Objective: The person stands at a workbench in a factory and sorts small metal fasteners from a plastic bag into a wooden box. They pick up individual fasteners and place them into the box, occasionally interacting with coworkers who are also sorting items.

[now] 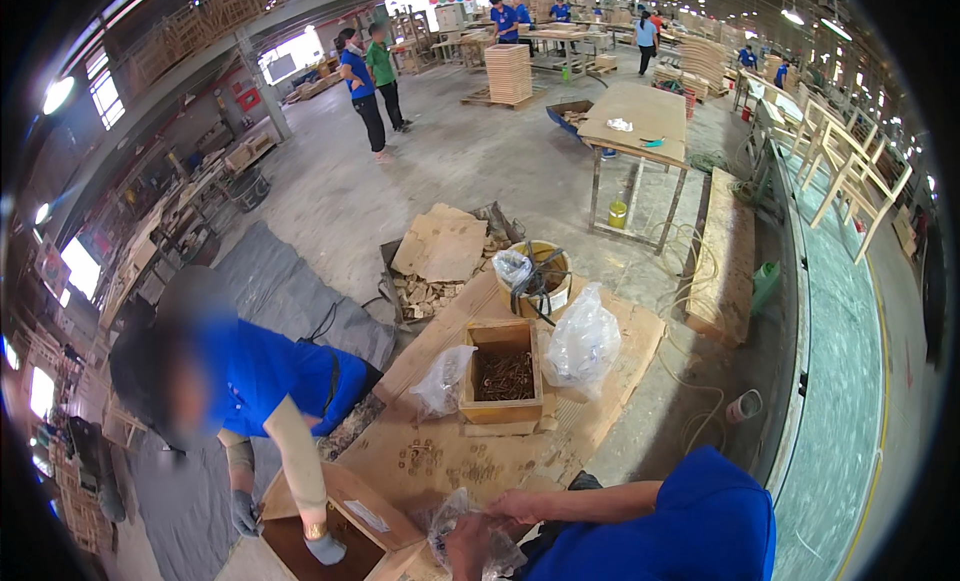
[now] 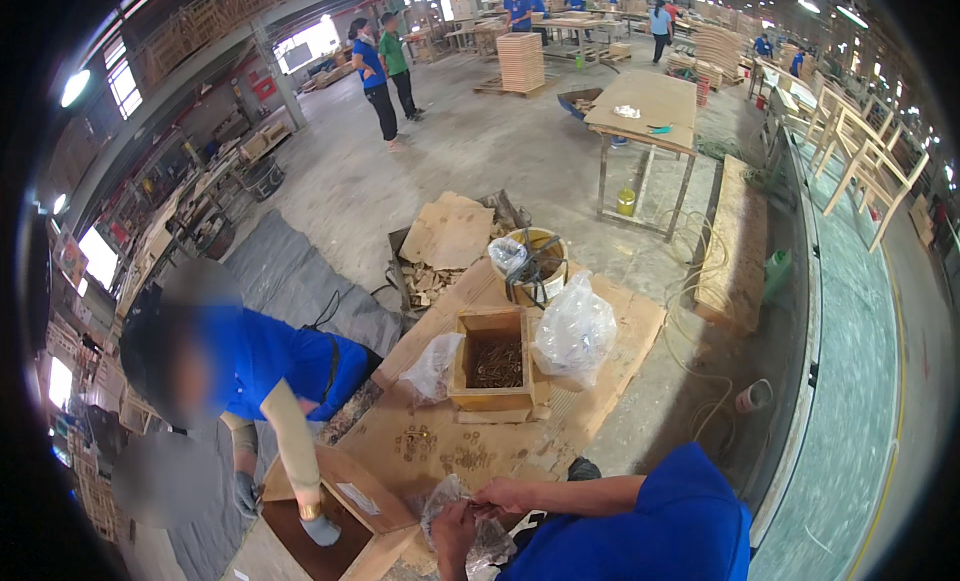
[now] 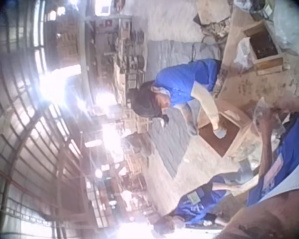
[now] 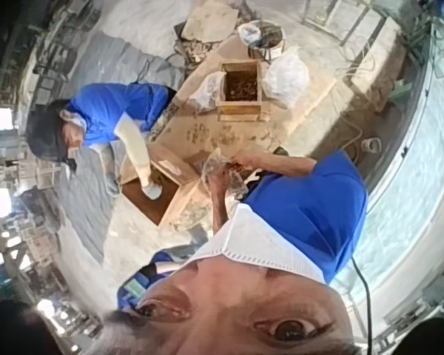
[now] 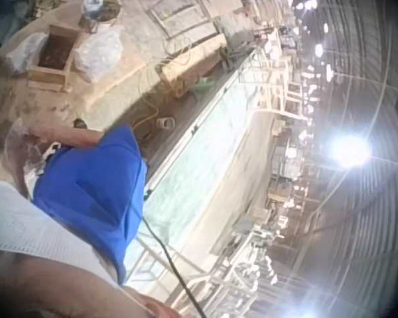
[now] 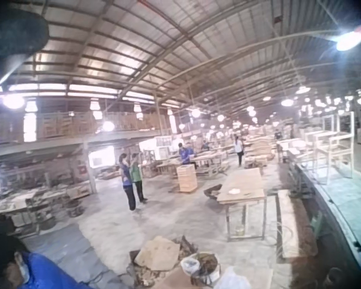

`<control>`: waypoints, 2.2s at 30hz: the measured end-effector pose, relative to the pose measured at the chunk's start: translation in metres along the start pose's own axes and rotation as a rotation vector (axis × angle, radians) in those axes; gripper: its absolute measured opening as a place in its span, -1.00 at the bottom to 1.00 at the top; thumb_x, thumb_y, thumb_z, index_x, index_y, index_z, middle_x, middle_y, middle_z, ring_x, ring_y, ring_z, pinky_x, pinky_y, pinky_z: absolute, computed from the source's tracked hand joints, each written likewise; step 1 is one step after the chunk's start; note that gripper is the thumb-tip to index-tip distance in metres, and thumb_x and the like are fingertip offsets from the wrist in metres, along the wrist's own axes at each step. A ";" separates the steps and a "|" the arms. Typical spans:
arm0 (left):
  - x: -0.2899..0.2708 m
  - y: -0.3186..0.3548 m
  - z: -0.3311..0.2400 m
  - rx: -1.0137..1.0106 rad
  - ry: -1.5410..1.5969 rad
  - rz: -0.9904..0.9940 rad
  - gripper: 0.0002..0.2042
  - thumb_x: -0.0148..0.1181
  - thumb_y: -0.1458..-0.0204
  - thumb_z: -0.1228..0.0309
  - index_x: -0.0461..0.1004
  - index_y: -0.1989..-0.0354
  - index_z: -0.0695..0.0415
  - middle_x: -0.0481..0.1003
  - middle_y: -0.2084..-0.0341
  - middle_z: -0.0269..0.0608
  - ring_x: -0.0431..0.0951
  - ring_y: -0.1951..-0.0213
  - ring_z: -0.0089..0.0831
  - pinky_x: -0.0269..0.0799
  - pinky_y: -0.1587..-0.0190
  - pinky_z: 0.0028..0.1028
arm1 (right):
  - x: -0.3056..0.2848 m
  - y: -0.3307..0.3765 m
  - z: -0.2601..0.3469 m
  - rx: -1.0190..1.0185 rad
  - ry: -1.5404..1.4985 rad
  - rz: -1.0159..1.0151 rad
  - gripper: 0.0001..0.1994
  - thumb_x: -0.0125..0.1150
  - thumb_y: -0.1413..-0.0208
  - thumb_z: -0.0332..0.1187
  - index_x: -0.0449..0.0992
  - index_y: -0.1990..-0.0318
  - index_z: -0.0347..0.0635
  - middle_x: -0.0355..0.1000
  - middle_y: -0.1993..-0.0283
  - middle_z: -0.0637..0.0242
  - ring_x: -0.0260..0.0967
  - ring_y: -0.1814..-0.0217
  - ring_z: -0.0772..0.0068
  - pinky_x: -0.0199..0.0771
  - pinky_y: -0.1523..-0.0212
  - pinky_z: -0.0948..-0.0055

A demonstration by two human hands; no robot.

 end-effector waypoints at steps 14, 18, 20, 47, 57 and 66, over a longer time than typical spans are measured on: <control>-0.001 -0.018 0.005 -0.083 0.260 0.079 -0.79 0.08 -0.19 0.43 0.56 0.12 0.28 0.52 0.06 0.04 0.57 0.10 -0.22 0.50 0.11 -0.39 | 0.005 0.025 0.026 -0.011 -0.083 0.068 -0.82 0.07 -0.30 -0.31 0.52 0.12 -0.20 0.54 0.22 0.35 0.53 0.21 0.47 0.60 0.22 0.49; -0.002 -0.006 -0.030 0.174 0.211 -0.094 -0.61 -0.06 -0.18 0.47 0.41 -0.19 0.06 0.35 -0.17 0.04 0.36 -0.18 -0.17 0.31 -0.20 -0.24 | 0.010 0.028 0.039 -0.069 -0.035 0.075 -0.78 0.10 -0.29 -0.30 0.51 0.06 -0.24 0.52 0.17 0.39 0.51 0.14 0.48 0.58 0.11 0.51; 0.007 -0.012 -0.024 0.049 0.341 -0.058 -0.61 -0.06 -0.18 0.48 0.41 -0.19 0.05 0.35 -0.17 -0.01 0.33 -0.20 -0.16 0.29 -0.21 -0.19 | 0.009 0.031 0.047 -0.107 -0.042 0.092 -0.76 0.11 -0.28 -0.27 0.50 0.06 -0.24 0.50 0.14 0.38 0.51 0.12 0.48 0.59 0.04 0.46; -0.019 -0.035 -0.019 -0.048 0.155 -0.052 -0.78 0.11 -0.16 0.40 0.50 0.04 0.08 0.43 -0.03 0.13 0.50 0.06 0.08 0.49 0.16 -0.17 | 0.031 0.023 0.063 -0.072 0.061 0.286 -0.52 0.25 -0.17 -0.02 0.48 -0.07 -0.19 0.47 -0.06 0.31 0.41 -0.12 0.43 0.47 -0.14 0.32; -0.022 -0.037 -0.004 -0.276 0.146 0.051 -0.76 0.11 -0.17 0.38 0.49 0.01 0.15 0.47 0.03 0.11 0.51 0.07 0.02 0.48 0.13 -0.22 | 0.036 0.008 0.067 -0.112 0.061 0.298 -0.65 0.29 -0.16 -0.09 0.55 0.02 -0.10 0.55 0.13 0.40 0.50 0.11 0.55 0.57 0.06 0.45; -0.020 -0.032 0.029 -0.331 0.404 0.111 -0.70 0.15 -0.18 0.34 0.50 0.01 0.26 0.57 0.21 0.01 0.54 0.14 -0.20 0.41 0.02 -0.30 | 0.052 0.021 0.083 -0.070 0.205 0.345 -0.68 0.19 -0.24 -0.14 0.48 -0.05 -0.09 0.49 0.16 0.45 0.42 0.10 0.56 0.49 0.05 0.45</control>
Point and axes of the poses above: each hand's wrist, its own y-axis away from the middle knuckle, its own x-axis out of the palm, z = x × y, the point moved 8 cm from there along -y, towards the middle knuckle
